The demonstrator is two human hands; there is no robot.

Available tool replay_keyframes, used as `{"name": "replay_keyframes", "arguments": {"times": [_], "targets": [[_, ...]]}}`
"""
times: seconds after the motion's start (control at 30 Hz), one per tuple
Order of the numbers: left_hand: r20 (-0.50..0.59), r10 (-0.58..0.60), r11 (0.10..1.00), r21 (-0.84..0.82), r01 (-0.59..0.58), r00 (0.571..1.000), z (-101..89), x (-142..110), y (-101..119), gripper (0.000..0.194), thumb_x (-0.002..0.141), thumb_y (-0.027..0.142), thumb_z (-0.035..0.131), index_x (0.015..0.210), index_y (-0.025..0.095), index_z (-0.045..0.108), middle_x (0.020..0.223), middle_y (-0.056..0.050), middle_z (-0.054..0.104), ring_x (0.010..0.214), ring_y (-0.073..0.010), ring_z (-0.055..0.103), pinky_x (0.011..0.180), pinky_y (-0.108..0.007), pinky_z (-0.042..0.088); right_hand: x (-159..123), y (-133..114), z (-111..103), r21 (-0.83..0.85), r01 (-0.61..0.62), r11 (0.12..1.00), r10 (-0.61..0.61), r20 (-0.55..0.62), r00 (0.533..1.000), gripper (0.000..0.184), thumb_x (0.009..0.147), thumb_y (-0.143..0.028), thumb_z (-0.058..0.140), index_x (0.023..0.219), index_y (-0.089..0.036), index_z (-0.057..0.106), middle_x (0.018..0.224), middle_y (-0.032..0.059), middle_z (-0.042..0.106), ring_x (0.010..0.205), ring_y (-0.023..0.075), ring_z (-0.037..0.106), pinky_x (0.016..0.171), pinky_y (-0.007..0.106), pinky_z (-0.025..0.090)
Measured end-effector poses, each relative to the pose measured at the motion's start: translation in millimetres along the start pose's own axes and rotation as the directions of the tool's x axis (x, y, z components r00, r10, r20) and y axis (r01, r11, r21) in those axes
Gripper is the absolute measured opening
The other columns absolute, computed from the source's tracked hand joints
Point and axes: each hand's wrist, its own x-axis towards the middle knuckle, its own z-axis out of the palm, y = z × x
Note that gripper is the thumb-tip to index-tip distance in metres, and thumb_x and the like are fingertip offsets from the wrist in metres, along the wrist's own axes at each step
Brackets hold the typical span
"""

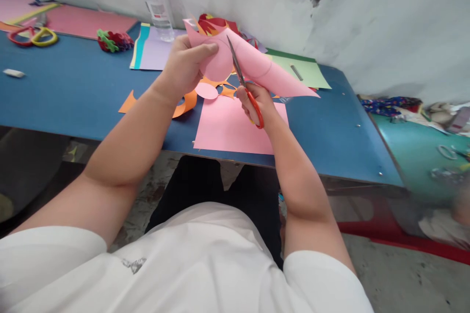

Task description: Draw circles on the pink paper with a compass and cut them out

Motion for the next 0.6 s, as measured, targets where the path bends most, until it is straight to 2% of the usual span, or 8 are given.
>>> {"name": "replay_keyframes", "arguments": {"times": [0.13,0.23,0.3,0.4,0.5,0.6], "targets": [[-0.016,0.036,0.999,0.038,-0.035,0.999,11.2,-7.8,-7.9,0.019,0.087,0.045,0.094,0.088,0.032,0.08,0.095,-0.002,0.08,0.096,-0.0243,0.067,0.092,-0.044,0.058,0.5,6.5,0.0,0.006,0.039,0.999,-0.038,-0.053,0.998,0.08,0.083,-0.106,0.074,0.087,-0.027,0.062,0.061,-0.0045,0.047,0.046,0.0137,0.042,0.042,0.034,0.031],[-0.035,0.025,0.998,0.053,-0.023,0.999,13.7,-8.2,-13.8,0.032,0.076,0.049,0.099,0.099,0.038,0.08,0.103,0.001,0.084,0.115,-0.031,0.069,0.104,-0.049,0.058,1.8,12.6,-1.9,0.042,0.046,0.998,-0.044,-0.041,0.998,0.073,0.091,-0.1,0.073,0.091,-0.027,0.063,0.062,-0.005,0.046,0.046,0.0132,0.04,0.039,0.033,0.03],[-0.064,0.019,0.998,0.06,-0.016,0.998,12.6,-5.7,-14.8,0.044,0.069,0.047,0.099,0.108,0.045,0.079,0.103,0.006,0.085,0.125,-0.0342,0.067,0.11,-0.051,0.057,2.7,14.4,-3.4,0.061,0.039,0.997,-0.039,-0.009,0.999,0.071,0.091,-0.099,0.074,0.092,-0.029,0.063,0.062,-0.0052,0.046,0.045,0.014,0.04,0.038,0.033,0.03],[-0.046,0.009,0.998,0.063,-0.006,0.999,7.5,-0.8,-13.0,0.057,0.064,0.037,0.095,0.118,0.048,0.078,0.102,0.008,0.085,0.121,-0.0342,0.067,0.113,-0.052,0.056,2.9,13.3,-4.9,0.067,0.042,0.997,-0.045,0.043,0.998,0.072,0.088,-0.101,0.074,0.091,-0.03,0.063,0.062,-0.0049,0.046,0.046,0.0149,0.04,0.037,0.034,0.032],[-0.003,0.008,0.999,0.051,-0.008,1.0,0.9,3.7,-12.3,0.06,0.067,0.03,0.093,0.123,0.044,0.078,0.102,0.005,0.084,0.113,-0.0324,0.068,0.111,-0.054,0.056,2.3,11.5,-5.4,0.054,0.048,0.997,-0.051,0.048,0.998,0.072,0.09,-0.1,0.074,0.09,-0.029,0.063,0.062,-0.0045,0.047,0.047,0.0144,0.042,0.039,0.034,0.033],[0.021,0.003,0.999,0.047,-0.004,1.0,-4.7,7.7,-14.8,0.06,0.068,0.029,0.093,0.124,0.045,0.079,0.104,0.006,0.084,0.114,-0.032,0.068,0.107,-0.052,0.056,3.1,12.8,-6.3,0.063,0.038,0.997,-0.041,0.051,0.998,0.071,0.09,-0.1,0.075,0.092,-0.03,0.062,0.063,-0.0046,0.047,0.048,0.0148,0.041,0.04,0.034,0.033]]}}
